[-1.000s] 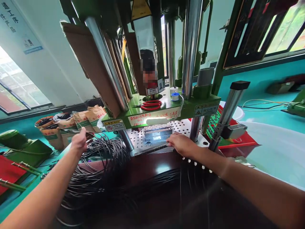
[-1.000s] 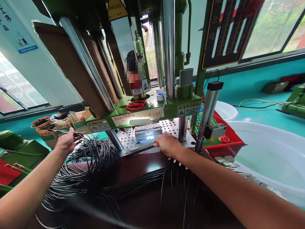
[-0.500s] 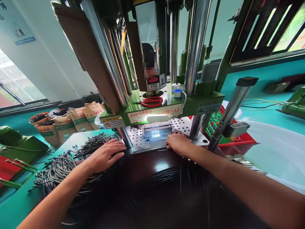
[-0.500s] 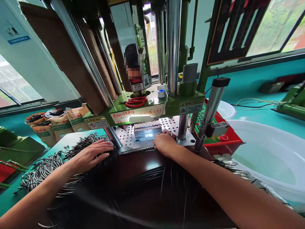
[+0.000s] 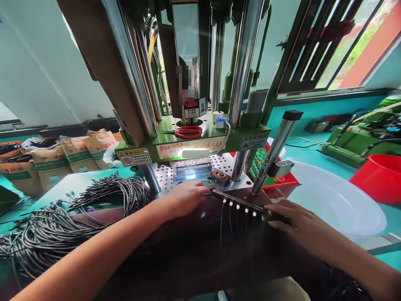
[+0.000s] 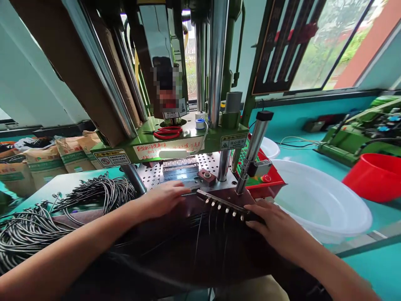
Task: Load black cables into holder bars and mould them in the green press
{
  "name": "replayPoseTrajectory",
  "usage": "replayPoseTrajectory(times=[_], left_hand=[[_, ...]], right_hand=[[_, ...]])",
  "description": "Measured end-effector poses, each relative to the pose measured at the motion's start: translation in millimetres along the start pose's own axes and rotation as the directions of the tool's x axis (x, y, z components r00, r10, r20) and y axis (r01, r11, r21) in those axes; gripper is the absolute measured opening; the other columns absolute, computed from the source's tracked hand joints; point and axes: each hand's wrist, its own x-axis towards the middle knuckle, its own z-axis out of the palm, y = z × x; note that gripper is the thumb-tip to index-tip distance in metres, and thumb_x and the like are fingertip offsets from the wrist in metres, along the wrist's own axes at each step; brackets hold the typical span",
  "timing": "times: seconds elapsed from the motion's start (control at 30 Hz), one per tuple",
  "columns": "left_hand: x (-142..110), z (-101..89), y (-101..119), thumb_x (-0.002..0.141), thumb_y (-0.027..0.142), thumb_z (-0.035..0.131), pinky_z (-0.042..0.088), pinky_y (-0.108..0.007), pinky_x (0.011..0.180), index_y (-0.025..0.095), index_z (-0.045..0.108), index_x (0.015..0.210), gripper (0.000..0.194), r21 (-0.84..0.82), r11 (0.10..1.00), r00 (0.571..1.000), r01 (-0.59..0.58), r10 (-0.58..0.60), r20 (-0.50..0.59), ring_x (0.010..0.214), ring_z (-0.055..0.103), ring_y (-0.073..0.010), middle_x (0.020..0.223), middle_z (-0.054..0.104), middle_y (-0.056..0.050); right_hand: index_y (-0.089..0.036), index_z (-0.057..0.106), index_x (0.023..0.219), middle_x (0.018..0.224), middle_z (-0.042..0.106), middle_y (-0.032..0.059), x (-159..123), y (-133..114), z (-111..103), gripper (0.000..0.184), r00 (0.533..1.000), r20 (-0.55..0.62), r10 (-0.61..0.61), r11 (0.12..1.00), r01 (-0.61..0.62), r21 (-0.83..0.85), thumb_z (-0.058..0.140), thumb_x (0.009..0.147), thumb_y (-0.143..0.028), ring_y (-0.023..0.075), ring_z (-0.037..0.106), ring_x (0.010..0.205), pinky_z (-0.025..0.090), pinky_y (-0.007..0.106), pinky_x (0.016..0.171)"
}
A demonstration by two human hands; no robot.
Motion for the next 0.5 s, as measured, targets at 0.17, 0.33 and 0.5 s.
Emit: replayPoseTrajectory(times=[0.17,0.33,0.5], left_hand=[[72,52.9,1,0.08,0.022,0.06,0.041,-0.037,0.083,0.019,0.07,0.092,0.016,0.085,0.996,0.999,0.037,-0.037,0.004,0.1,0.051,-0.0272,0.102,0.058,-0.01],[58,52.9,-4,0.078,0.026,0.064,0.042,-0.035,0.08,0.018,0.069,0.087,0.012,0.013,0.99,0.988,0.138,-0.137,-0.072,0.096,0.051,-0.0253,0.101,0.055,-0.009],[4,27.4,-16,0.082,0.036,0.058,0.043,-0.024,0.055,0.019,0.057,0.099,0.024,-0.747,0.58,0.872,0.326,-0.49,0.001,0.062,0.056,-0.0143,0.071,0.056,0.0]], right_hand=[[-0.025,0.067,0.108,0.111,0.067,0.0097,4,-4,1,0.035,0.999,0.053,-0.003,1.0,0.003,0.003,0.051,0.078,-0.036,0.029,0.06,0.108,0.046,0.044,0.095],[-0.027,0.069,0.1,0.101,0.069,0.0069,9,-16,-19,0.031,0.999,0.032,0.023,0.991,-0.027,0.128,0.049,0.079,-0.041,0.0258,0.065,0.093,0.051,0.037,0.082],[-0.026,0.067,0.105,0.067,0.068,0.0006,47,-54,-21,0.034,0.996,0.035,0.087,0.92,-0.094,0.381,0.052,0.08,-0.044,0.0189,0.062,0.055,0.049,0.03,0.055]])
